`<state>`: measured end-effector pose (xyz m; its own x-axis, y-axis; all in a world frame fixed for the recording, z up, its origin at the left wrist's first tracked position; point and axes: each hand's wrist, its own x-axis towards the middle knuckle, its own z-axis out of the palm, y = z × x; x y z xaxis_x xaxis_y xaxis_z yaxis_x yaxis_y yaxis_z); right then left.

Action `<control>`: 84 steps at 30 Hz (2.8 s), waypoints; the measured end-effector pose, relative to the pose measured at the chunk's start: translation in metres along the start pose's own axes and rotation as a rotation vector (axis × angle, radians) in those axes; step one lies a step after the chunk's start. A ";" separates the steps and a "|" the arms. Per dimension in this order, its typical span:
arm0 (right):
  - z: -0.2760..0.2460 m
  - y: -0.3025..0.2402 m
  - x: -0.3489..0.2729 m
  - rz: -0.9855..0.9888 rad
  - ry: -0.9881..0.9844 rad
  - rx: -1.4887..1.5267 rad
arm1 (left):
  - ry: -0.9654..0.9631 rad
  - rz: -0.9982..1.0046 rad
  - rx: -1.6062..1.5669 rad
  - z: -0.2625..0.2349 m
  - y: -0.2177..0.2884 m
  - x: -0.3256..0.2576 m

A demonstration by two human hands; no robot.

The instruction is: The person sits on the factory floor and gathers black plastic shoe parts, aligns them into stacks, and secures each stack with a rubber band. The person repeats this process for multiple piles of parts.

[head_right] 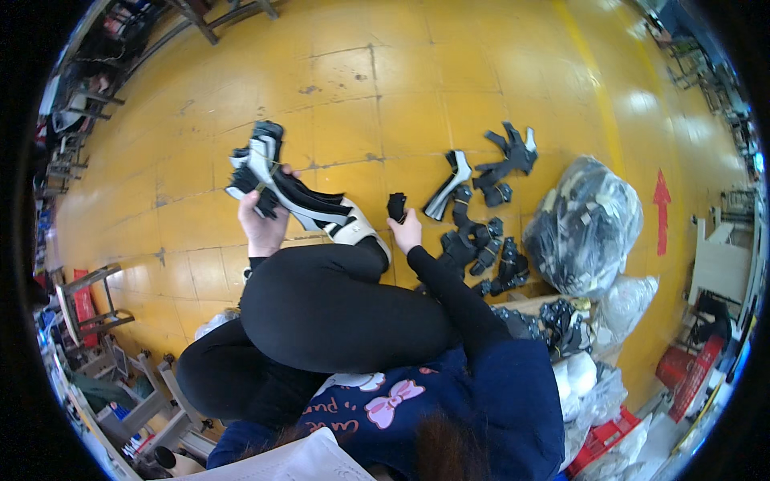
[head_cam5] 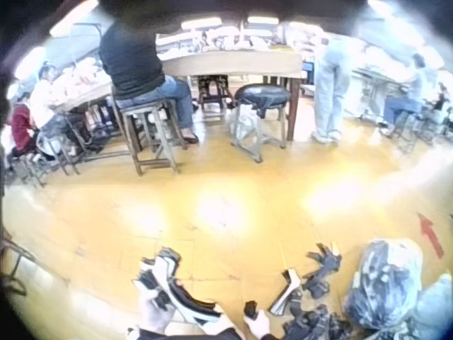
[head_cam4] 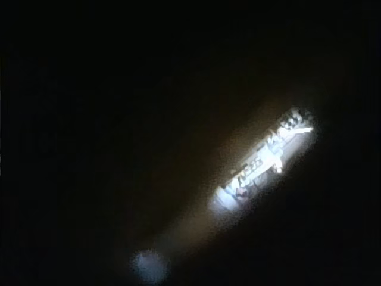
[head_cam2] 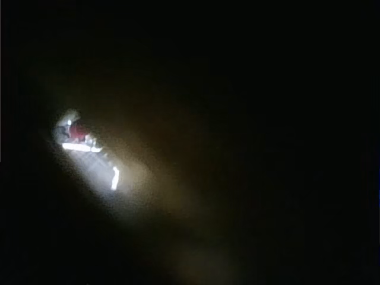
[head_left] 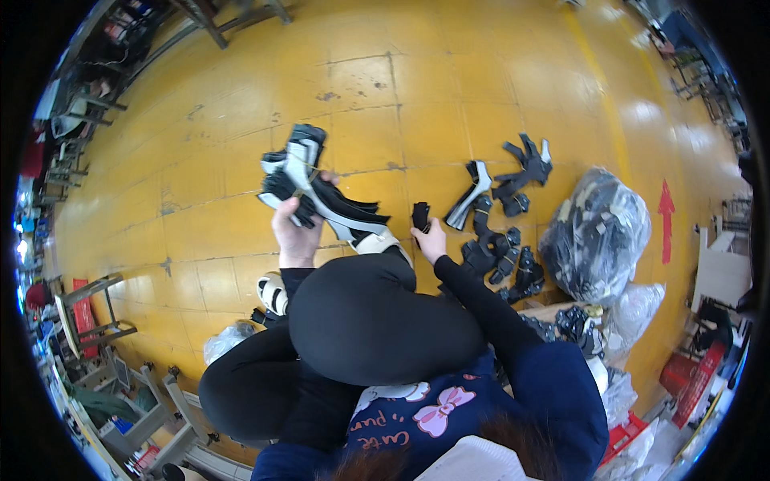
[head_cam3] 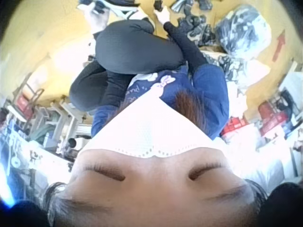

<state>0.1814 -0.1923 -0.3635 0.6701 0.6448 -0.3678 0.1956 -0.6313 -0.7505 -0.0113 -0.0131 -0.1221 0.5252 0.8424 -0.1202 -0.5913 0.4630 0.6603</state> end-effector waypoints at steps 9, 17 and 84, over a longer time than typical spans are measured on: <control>-0.117 -0.230 -0.037 -0.219 -0.193 0.959 | -0.040 -0.114 0.074 0.010 -0.009 0.002; -0.069 -0.274 -0.060 -0.778 -0.141 0.042 | 0.184 -0.216 -0.068 -0.001 -0.037 -0.002; -0.082 -0.296 -0.067 -0.960 -0.483 -0.286 | 0.120 0.005 -0.224 -0.036 -0.055 -0.013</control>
<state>0.1374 -0.0837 -0.0714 -0.1854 0.9797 0.0760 0.6833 0.1841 -0.7065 -0.0077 -0.0391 -0.1839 0.4532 0.8655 -0.2131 -0.7216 0.4966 0.4823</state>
